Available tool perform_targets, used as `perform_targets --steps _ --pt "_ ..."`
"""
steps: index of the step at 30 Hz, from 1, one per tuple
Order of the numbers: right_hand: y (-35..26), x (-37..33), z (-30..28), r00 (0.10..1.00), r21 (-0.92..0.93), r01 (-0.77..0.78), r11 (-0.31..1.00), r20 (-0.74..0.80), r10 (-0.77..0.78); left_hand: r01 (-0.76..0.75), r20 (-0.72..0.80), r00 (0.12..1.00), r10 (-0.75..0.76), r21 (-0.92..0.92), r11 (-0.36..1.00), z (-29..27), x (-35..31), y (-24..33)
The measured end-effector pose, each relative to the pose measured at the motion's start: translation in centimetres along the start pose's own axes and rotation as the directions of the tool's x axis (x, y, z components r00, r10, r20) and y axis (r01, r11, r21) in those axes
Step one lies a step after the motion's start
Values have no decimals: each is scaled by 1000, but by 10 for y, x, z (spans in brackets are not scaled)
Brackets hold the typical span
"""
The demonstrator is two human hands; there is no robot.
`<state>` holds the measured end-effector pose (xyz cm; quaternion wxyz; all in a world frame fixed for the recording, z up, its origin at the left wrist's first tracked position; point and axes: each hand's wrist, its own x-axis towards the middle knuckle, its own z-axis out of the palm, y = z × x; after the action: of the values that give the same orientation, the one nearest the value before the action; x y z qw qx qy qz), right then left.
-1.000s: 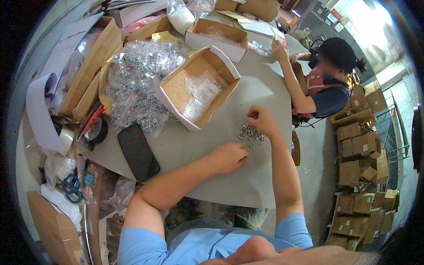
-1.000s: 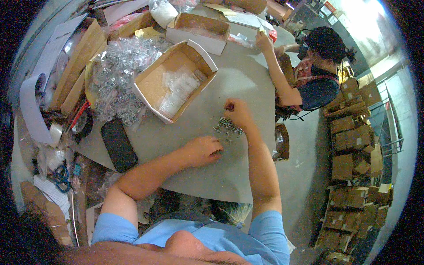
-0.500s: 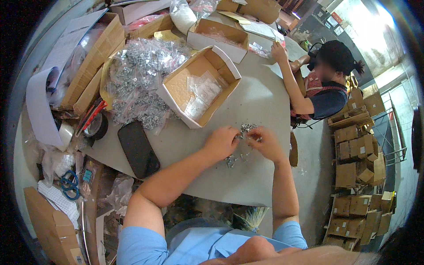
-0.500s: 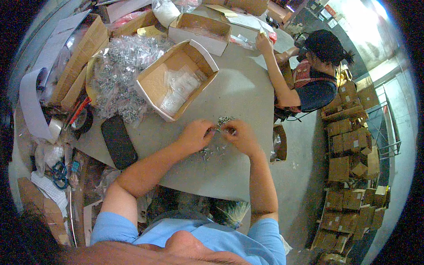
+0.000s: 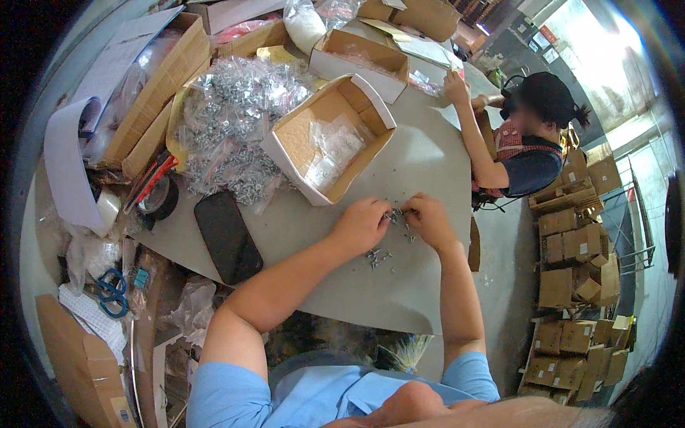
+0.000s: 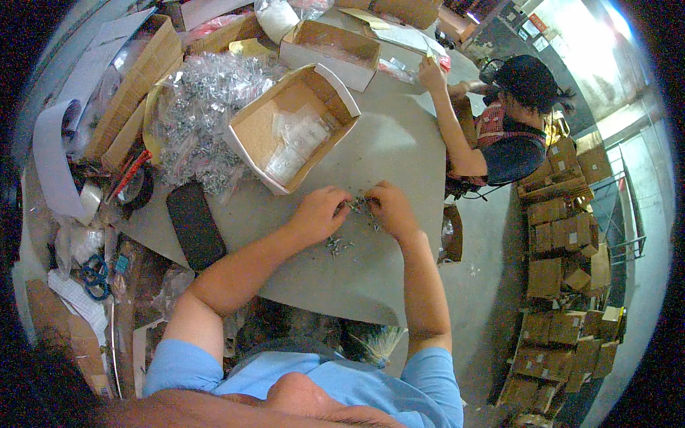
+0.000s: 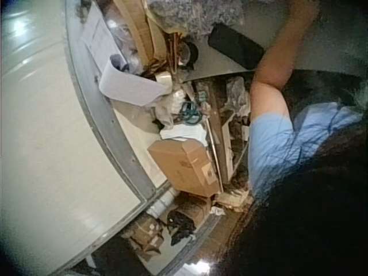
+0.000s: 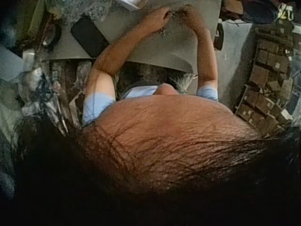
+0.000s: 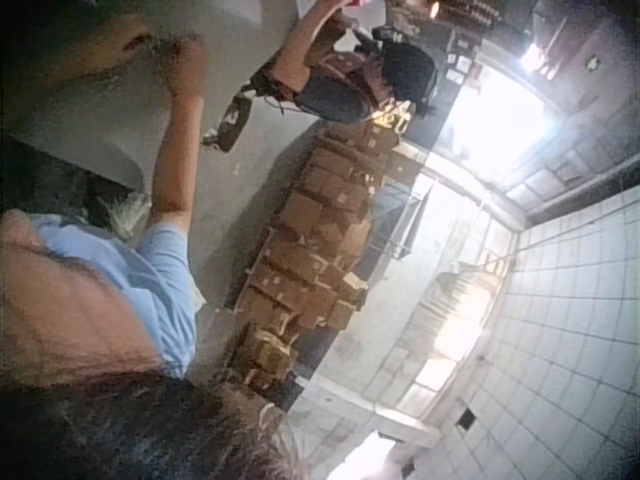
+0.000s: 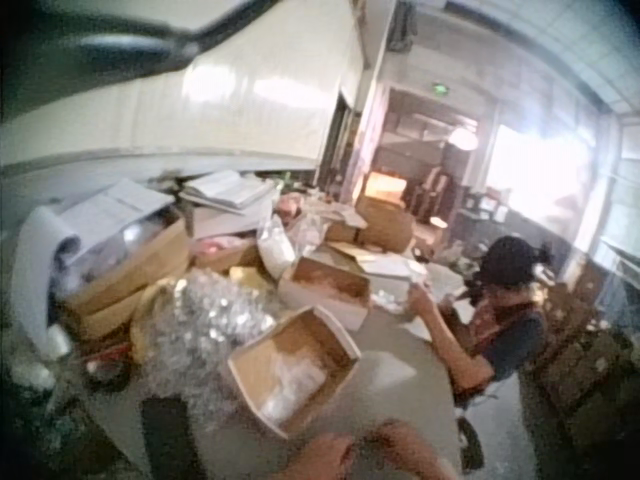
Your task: The person counts and places small metal screws into small plastic bags, then places the filled bags into a cardboard box on the table.
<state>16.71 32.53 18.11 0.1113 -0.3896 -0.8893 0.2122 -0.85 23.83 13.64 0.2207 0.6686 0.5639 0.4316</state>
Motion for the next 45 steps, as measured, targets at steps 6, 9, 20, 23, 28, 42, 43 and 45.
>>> perform_targets --steps 6,9,20,23,28,42,43,45 --pt "7 -19 -13 999 68 -33 997 -20 34 43 57 997 -43 15 999 -5 2 5" --pt "-11 -34 -16 977 95 92 991 185 -109 55 59 997 -56 21 998 -3 1 2" --pt "2 -3 10 986 -88 130 988 -96 -138 -4 34 999 3 23 1000 1 2 -1" --pt "1 1 11 996 -48 58 997 -58 -61 -22 26 999 20 70 997 1 2 -2" --pt "0 -3 -1 998 84 -16 996 -66 22 -29 25 999 29 29 999 1 1 -2" --pt "-27 -44 -14 982 193 -158 968 131 134 6 41 999 -7 17 1000 5 2 -6" --pt "-22 -39 -11 991 122 -127 984 53 122 16 59 998 -17 17 1000 4 2 -5" --pt "-13 -30 -3 992 -34 -81 996 -102 77 -29 50 998 26 59 998 5 3 -6"
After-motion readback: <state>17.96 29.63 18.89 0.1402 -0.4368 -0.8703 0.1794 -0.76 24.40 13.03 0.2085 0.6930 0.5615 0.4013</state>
